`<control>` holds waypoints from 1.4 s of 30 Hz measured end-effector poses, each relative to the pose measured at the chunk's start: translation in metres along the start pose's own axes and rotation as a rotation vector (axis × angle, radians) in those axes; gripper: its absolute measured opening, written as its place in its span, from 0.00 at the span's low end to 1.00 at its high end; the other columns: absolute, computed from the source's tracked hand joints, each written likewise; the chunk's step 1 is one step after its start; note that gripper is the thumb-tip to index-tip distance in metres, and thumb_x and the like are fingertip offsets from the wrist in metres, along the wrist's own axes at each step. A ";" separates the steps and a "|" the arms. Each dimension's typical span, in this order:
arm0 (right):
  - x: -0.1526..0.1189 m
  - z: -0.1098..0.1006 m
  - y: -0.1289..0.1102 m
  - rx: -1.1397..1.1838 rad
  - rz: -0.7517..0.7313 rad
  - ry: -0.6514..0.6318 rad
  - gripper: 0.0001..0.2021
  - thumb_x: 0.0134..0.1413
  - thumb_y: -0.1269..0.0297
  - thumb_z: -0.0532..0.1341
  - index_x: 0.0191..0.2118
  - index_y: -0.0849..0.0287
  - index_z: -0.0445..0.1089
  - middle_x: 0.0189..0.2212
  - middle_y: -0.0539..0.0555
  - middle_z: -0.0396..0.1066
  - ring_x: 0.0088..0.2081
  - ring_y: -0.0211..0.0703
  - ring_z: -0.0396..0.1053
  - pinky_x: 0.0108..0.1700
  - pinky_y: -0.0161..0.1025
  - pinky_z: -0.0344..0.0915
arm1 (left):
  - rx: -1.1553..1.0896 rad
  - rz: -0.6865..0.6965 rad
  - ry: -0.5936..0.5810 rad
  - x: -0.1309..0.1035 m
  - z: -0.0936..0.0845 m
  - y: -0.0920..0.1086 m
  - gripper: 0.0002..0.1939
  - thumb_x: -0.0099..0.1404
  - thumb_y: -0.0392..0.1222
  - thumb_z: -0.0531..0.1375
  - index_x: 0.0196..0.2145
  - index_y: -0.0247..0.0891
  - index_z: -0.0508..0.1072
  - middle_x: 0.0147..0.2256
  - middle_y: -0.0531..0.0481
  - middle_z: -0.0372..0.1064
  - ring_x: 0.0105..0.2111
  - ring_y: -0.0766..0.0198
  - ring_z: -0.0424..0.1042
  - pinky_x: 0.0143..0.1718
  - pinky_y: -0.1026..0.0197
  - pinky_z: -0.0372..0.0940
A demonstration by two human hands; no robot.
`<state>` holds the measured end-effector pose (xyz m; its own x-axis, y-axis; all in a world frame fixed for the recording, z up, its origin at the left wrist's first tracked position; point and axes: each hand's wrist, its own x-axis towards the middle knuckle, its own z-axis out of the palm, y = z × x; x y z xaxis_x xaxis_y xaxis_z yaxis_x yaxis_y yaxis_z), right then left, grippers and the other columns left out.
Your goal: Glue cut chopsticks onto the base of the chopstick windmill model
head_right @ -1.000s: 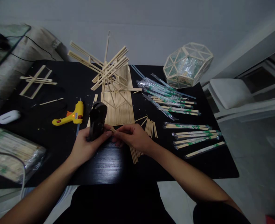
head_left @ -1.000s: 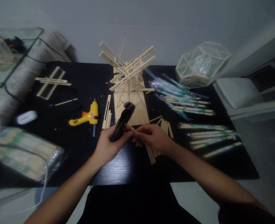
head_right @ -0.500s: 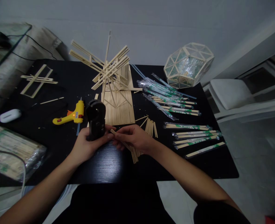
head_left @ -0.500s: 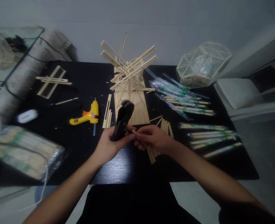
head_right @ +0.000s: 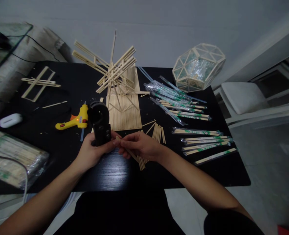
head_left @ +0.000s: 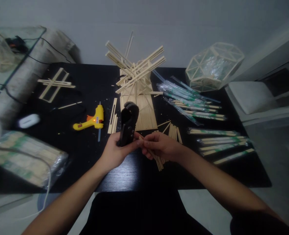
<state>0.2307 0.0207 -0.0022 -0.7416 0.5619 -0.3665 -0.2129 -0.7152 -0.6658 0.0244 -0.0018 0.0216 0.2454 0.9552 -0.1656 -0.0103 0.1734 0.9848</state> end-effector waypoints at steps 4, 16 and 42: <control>0.000 0.003 -0.002 -0.055 -0.038 0.050 0.19 0.51 0.49 0.77 0.35 0.62 0.80 0.30 0.50 0.79 0.28 0.34 0.75 0.33 0.33 0.74 | -0.009 0.001 0.024 0.002 0.002 0.002 0.11 0.63 0.47 0.71 0.36 0.37 0.79 0.25 0.51 0.75 0.25 0.63 0.75 0.29 0.60 0.72; 0.000 0.011 0.003 -0.369 -0.234 0.201 0.17 0.61 0.49 0.70 0.37 0.59 0.78 0.31 0.50 0.77 0.27 0.34 0.68 0.30 0.34 0.65 | -0.018 -0.009 0.078 0.007 0.008 -0.001 0.08 0.63 0.44 0.70 0.35 0.36 0.78 0.24 0.53 0.74 0.25 0.65 0.74 0.32 0.61 0.71; -0.005 0.013 -0.004 -0.568 -0.323 0.175 0.19 0.68 0.48 0.62 0.33 0.60 0.71 0.27 0.47 0.66 0.27 0.33 0.58 0.30 0.35 0.55 | 0.184 0.047 0.155 0.004 0.005 -0.001 0.12 0.63 0.48 0.69 0.37 0.36 0.80 0.31 0.51 0.78 0.33 0.62 0.77 0.40 0.59 0.72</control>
<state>0.2269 0.0151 0.0105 -0.5732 0.8037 -0.1597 -0.0034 -0.1972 -0.9804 0.0302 0.0010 0.0206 0.0969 0.9890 -0.1117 0.1625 0.0950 0.9821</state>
